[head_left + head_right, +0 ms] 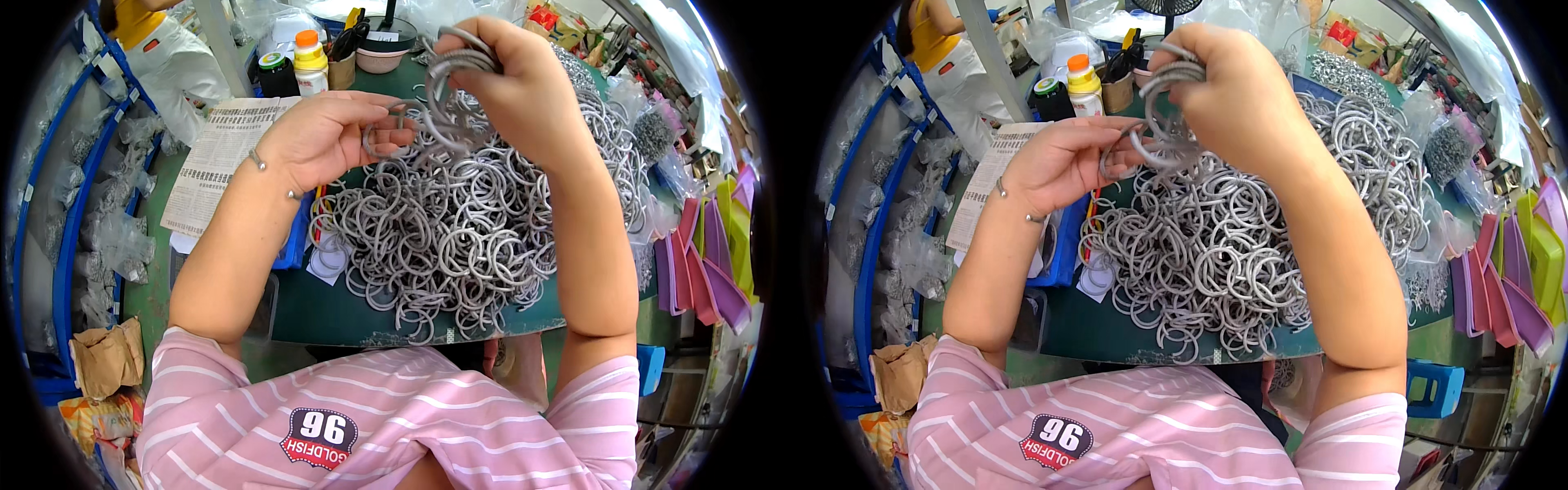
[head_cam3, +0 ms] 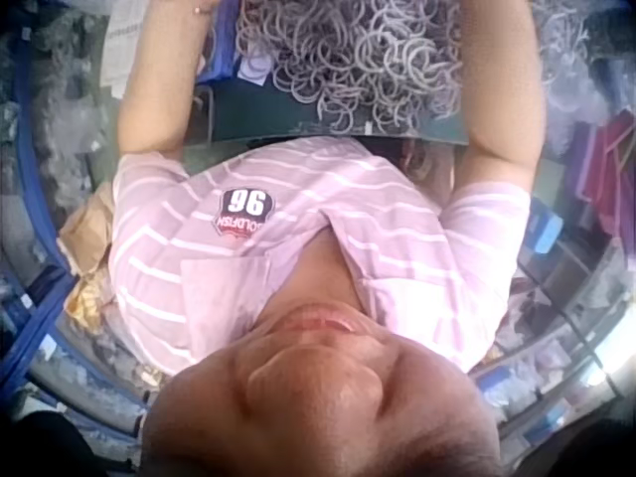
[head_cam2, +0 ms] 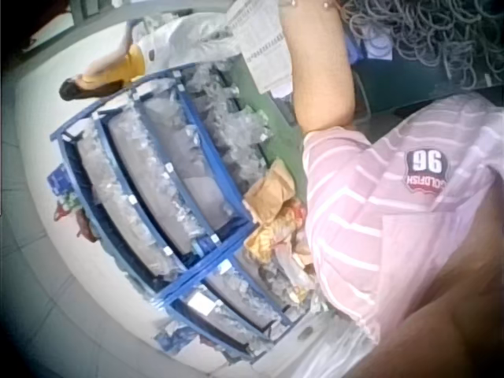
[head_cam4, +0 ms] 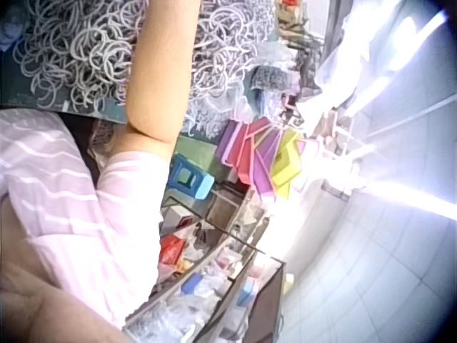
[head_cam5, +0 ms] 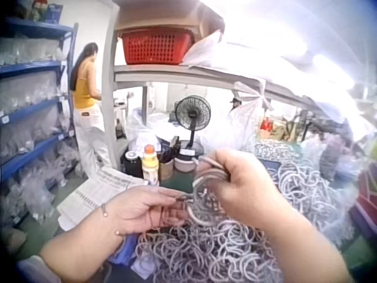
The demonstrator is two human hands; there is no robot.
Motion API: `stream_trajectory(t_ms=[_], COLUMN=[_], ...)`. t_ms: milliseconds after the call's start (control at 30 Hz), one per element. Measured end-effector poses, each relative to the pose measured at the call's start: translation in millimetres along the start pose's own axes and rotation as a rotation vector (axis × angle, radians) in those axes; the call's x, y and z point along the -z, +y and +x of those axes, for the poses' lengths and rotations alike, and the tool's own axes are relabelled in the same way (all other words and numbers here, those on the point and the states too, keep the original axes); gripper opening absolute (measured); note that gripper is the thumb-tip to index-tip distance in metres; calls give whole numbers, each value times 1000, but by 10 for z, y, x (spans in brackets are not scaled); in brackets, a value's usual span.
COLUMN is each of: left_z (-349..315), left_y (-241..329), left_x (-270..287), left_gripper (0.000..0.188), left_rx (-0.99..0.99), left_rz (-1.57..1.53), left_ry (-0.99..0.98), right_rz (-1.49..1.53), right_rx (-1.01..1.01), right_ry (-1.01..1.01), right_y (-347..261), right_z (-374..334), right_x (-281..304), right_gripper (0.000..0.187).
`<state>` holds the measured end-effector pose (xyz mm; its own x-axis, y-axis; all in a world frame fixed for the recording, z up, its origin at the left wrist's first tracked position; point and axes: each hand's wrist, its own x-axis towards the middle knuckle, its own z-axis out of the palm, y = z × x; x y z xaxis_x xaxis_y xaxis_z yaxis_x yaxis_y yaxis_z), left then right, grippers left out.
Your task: The person sorts grey rubber rings from a pile on a table, picking them up by hand and stacking them together before placing them into a container.
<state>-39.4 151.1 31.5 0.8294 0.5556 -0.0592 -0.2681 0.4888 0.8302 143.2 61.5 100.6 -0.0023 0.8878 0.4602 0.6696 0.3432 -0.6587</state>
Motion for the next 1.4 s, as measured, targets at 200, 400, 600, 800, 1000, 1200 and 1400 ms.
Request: stream_trajectory(t_ms=[200,400,600,800,1000,1200,1400], left_z=[-147,-332,-346,-294,-263,-409,-397], left_y=[-421,-839,-1237,-1342,-1433,-1596,-1609], left_x=[-77,-121,-68,-182,-403,-622,-693], left_gripper=[26,26,26,16,36,32,22], left_rx=[84,11,-583,-584,66,392,303], left_rz=[32,101,1052,798,543,-148,-334], left_ry=[93,189,430,397,148,74,61], right_rz=[-106,99,-34,-170,-94,279,8], right_rx=[-52,-116,-128,-19,-95,-237,-151], right_ry=[-82,144,426,407,467,612,397], right_y=[26,-14,67,10,104,39,-48], right_z=[-257,-580,-1172,-2060,-2409,-2400,-2337], right_x=[260,351,348,-119,-314,-456,-444], right_gripper=[20,19,25,14,19,19,23])
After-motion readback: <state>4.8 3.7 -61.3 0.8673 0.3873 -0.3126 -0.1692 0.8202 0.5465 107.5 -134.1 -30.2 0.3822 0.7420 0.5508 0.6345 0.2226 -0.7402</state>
